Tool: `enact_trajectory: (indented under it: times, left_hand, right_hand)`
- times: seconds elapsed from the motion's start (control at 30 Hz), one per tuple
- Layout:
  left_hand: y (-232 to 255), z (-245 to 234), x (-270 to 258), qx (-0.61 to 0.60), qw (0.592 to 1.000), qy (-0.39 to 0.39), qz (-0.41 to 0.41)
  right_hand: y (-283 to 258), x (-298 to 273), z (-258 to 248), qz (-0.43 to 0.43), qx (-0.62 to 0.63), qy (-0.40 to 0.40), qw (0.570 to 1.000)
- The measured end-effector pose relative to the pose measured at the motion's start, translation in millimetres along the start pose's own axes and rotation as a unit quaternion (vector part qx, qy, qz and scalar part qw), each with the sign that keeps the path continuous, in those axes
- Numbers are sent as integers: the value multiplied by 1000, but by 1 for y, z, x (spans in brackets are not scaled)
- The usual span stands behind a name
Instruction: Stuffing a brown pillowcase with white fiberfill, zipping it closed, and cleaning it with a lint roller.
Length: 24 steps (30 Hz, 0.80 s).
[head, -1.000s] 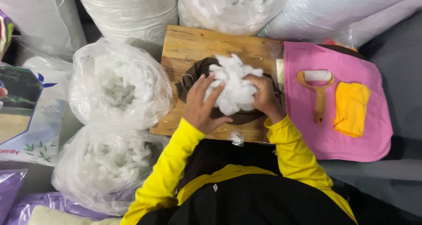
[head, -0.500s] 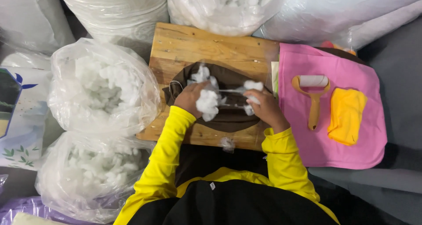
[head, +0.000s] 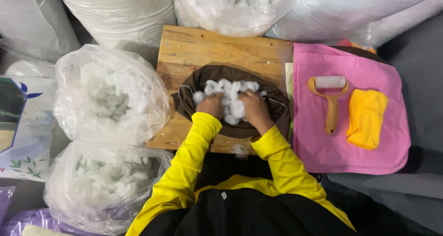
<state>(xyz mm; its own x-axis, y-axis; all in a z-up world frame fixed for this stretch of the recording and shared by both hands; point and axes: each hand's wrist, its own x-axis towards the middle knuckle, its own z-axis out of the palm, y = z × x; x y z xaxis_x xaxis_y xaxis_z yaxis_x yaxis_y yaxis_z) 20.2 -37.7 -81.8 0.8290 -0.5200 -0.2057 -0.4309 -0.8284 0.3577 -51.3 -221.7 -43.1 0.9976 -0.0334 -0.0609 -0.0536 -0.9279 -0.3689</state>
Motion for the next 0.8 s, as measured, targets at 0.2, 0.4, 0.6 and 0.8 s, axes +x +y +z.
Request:
enact_trajectory:
  times: [0.2,0.4,0.6,0.8]
  left_hand:
    - [-10,-103,-68,-52,970,147,188]
    - [1,-85,-54,-54,956,196,212]
    - [64,-64,-39,206,963,-141,101]
    - [28,-67,-10,46,983,-157,-81]
  right_hand:
    - [-26,-44,-97,-57,162,67,983]
    - [-38,-56,-105,-47,65,192,978]
    - [-23,-22,-1,-69,-136,168,974]
    - [-14,-16,-56,44,0,39,998]
